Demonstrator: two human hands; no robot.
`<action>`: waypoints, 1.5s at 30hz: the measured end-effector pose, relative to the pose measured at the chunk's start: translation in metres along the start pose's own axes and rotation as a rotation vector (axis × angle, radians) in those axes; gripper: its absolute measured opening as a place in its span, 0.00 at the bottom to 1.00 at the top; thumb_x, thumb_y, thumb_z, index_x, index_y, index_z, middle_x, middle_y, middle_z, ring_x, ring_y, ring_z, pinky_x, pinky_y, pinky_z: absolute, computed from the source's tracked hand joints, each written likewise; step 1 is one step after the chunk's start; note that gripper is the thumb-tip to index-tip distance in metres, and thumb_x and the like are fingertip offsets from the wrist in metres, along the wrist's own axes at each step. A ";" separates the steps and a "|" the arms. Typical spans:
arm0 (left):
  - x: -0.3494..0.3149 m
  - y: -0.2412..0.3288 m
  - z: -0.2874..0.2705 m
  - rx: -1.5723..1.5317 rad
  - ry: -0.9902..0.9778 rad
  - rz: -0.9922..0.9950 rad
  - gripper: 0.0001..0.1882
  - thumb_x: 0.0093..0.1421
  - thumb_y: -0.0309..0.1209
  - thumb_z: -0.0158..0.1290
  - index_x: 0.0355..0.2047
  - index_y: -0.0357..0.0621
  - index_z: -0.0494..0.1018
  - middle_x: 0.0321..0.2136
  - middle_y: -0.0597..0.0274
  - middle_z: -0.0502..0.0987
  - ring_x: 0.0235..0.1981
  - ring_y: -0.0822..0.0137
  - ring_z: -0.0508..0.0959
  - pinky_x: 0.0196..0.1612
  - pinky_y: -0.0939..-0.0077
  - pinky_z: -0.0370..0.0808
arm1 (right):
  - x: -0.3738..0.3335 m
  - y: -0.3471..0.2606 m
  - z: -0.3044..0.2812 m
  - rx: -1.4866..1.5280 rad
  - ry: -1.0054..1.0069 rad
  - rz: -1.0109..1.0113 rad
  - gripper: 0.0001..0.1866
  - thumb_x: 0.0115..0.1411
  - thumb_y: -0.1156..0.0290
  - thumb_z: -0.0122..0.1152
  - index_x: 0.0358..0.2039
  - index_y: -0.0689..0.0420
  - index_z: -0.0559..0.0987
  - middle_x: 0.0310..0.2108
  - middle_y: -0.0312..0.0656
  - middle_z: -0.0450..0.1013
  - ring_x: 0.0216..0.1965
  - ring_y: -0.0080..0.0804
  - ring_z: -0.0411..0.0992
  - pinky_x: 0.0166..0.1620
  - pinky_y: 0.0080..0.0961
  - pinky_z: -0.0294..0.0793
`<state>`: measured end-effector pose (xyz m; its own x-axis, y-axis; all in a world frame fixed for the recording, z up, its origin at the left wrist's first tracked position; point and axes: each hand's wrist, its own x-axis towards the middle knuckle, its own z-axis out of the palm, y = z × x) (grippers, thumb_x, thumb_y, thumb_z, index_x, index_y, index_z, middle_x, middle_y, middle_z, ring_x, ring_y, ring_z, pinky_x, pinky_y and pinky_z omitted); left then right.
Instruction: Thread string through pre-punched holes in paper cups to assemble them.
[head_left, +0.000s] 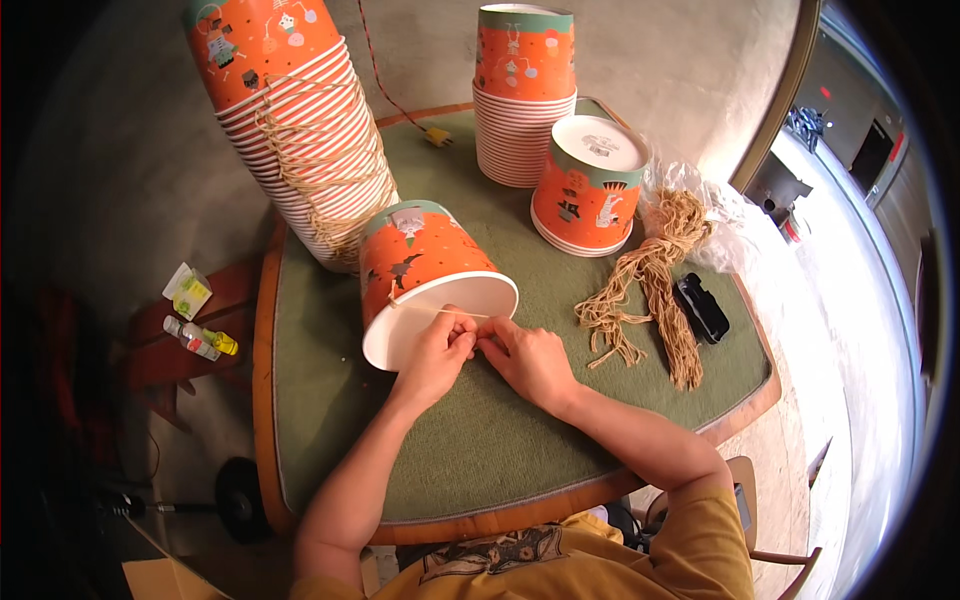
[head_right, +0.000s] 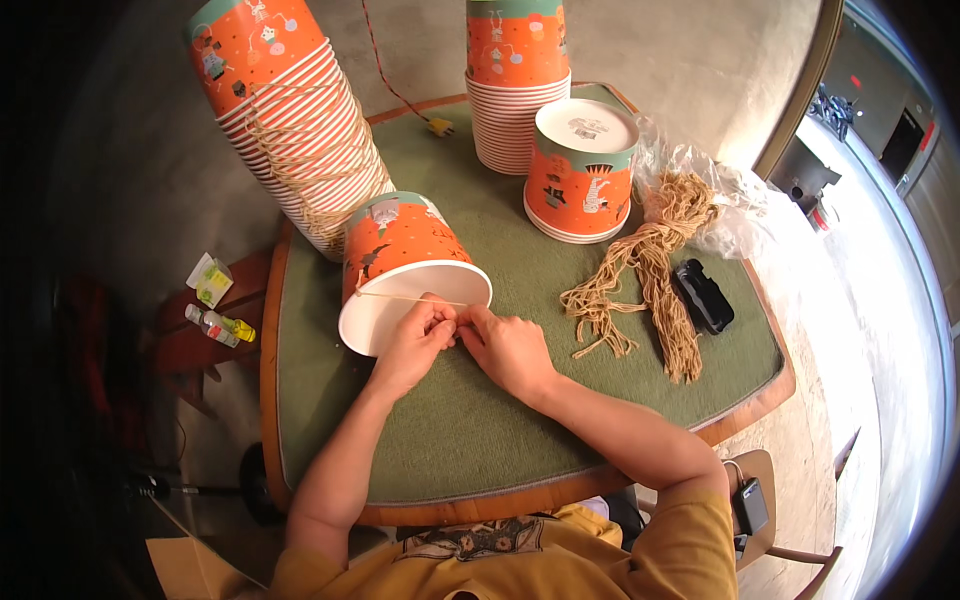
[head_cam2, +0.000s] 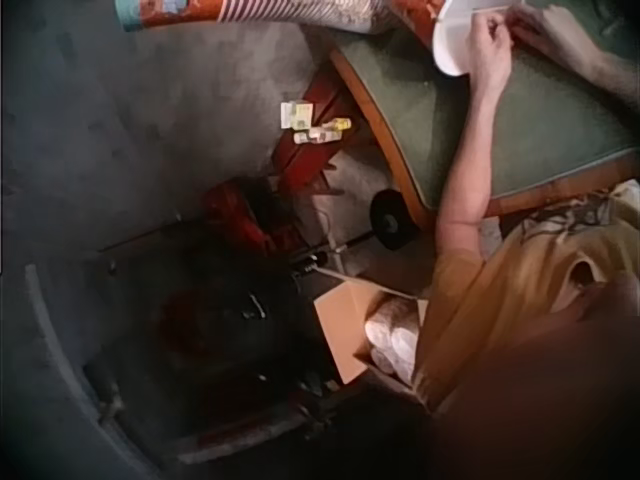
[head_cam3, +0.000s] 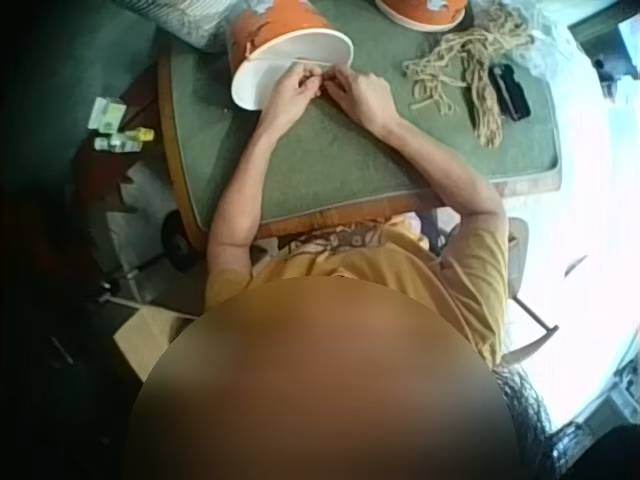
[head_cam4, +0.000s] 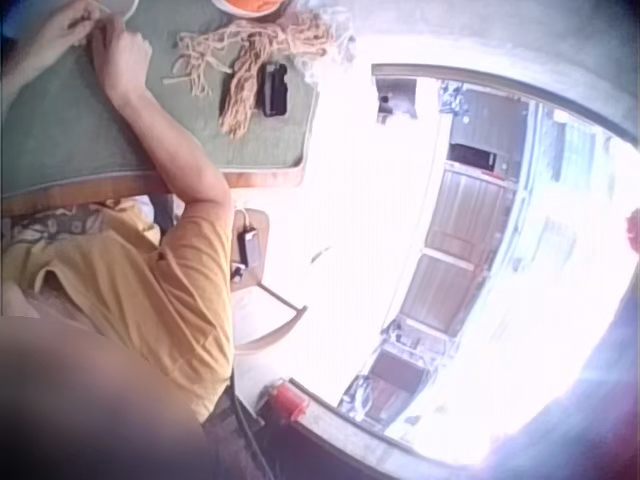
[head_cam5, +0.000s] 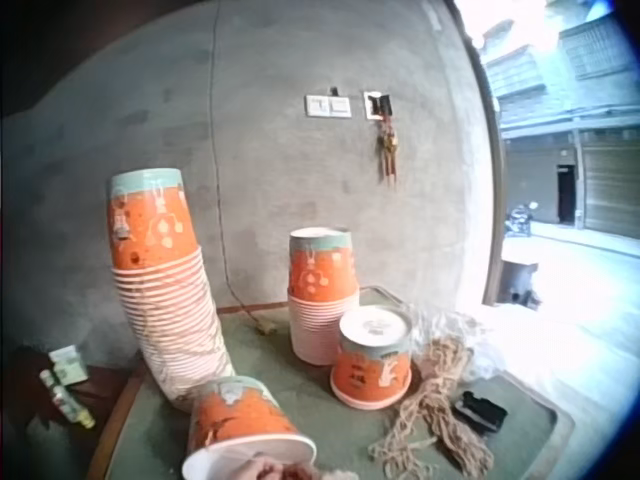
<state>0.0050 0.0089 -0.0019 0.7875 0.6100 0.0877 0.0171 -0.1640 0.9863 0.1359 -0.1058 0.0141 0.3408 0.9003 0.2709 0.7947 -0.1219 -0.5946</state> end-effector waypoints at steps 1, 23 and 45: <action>0.000 -0.001 -0.001 -0.018 -0.009 -0.003 0.04 0.64 0.18 0.46 0.38 0.37 0.66 0.30 0.65 0.70 0.30 0.76 0.71 0.35 0.78 0.73 | 0.001 -0.003 -0.001 0.002 0.000 0.000 0.10 0.60 0.62 0.60 0.39 0.51 0.76 0.24 0.46 0.77 0.26 0.48 0.77 0.30 0.42 0.76; -0.012 0.025 0.017 0.670 0.155 0.414 0.15 0.55 0.15 0.49 0.43 0.42 0.66 0.35 0.54 0.74 0.36 0.51 0.72 0.41 0.58 0.72 | 0.011 0.002 -0.003 0.096 -0.096 0.097 0.12 0.57 0.62 0.60 0.34 0.58 0.77 0.27 0.49 0.77 0.30 0.50 0.77 0.33 0.40 0.75; -0.014 0.018 0.016 0.951 0.222 0.425 0.08 0.55 0.19 0.53 0.36 0.38 0.69 0.34 0.51 0.67 0.38 0.49 0.70 0.42 0.56 0.71 | 0.016 0.002 -0.005 0.077 -0.185 0.141 0.13 0.58 0.61 0.60 0.35 0.58 0.78 0.27 0.48 0.78 0.30 0.47 0.77 0.35 0.38 0.75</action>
<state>0.0040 -0.0152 0.0123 0.7135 0.4725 0.5174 0.3172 -0.8762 0.3628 0.1454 -0.0937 0.0207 0.3423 0.9387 0.0417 0.7029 -0.2263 -0.6743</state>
